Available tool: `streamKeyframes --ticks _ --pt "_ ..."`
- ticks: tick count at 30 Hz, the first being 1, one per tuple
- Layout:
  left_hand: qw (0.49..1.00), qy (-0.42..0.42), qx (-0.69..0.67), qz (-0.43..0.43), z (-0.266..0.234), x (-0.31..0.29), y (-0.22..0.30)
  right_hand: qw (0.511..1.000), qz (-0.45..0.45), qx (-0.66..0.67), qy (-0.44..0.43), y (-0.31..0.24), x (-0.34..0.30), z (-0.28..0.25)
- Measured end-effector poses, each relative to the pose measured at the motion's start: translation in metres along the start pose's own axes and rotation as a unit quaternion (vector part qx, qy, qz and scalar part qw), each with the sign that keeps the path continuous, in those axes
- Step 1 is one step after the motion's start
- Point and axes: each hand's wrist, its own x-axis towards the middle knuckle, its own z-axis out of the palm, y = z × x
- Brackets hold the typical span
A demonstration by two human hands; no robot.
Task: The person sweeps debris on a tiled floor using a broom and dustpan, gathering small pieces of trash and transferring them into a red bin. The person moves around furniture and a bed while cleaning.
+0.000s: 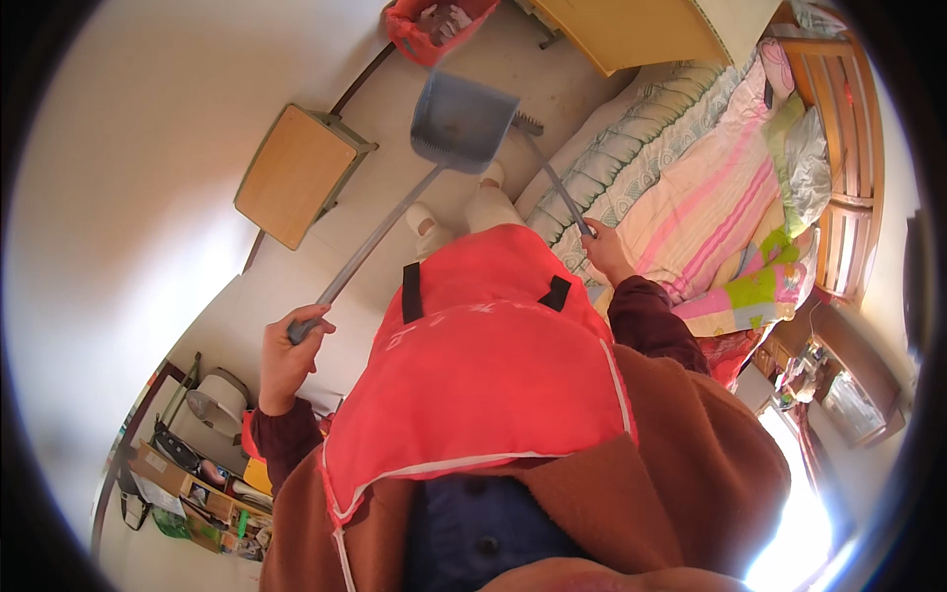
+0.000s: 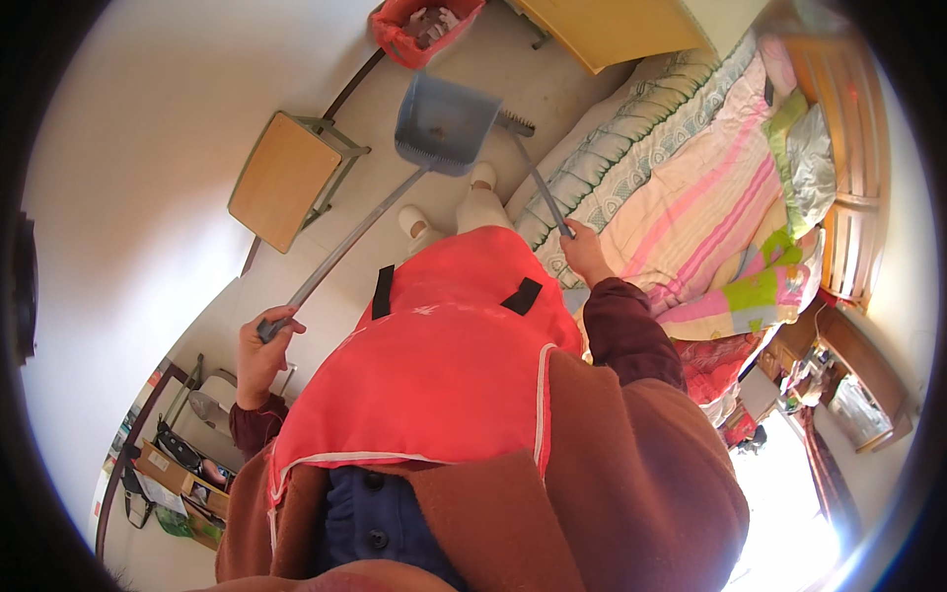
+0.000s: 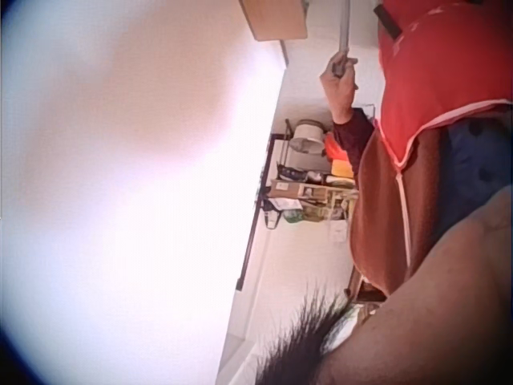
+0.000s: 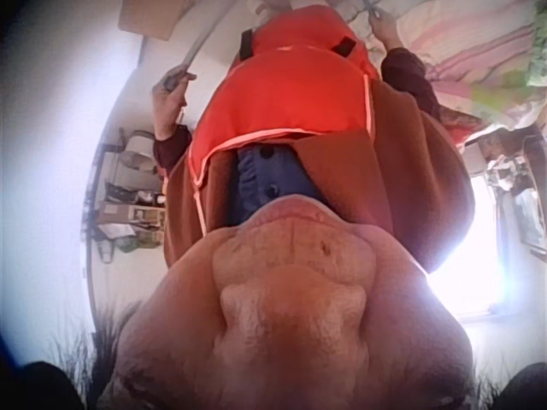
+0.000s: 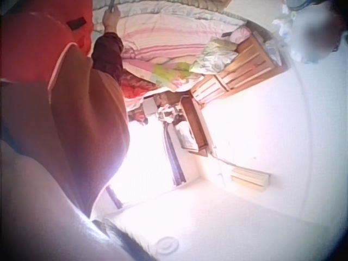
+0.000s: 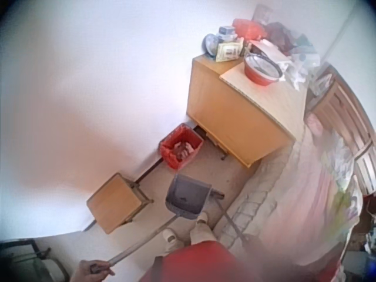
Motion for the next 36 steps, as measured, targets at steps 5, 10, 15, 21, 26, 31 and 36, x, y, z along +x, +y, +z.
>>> streamKeyframes --ticks 5,10,15,21,26,31,36 --pt "0.997 -0.02 0.068 -0.008 0.012 0.037 -0.027 0.994 0.024 0.087 0.068 0.024 0.013 0.032" --pt "0.987 -0.031 0.153 0.027 0.027 0.071 -0.051 0.964 0.108 0.208 0.127 0.025 0.047 0.061" --pt "0.986 -0.012 0.167 -0.002 0.041 0.093 -0.058 0.943 0.12 0.246 0.192 0.024 0.12 0.089" --pt "0.989 -0.01 0.139 -0.044 0.059 0.101 -0.068 0.933 0.065 0.099 0.341 -0.001 0.213 0.088" --pt "0.989 0.012 0.123 -0.075 0.072 0.104 -0.072 0.926 0.04 -0.047 0.373 -0.011 0.298 0.051" --pt "0.978 0.001 0.209 -0.018 0.078 0.126 -0.074 0.924 -0.003 -0.033 0.382 0.063 0.411 0.025" --pt "0.98 0.016 0.199 -0.012 0.08 0.125 -0.087 0.954 0.098 0.163 0.232 0.062 0.396 0.069"
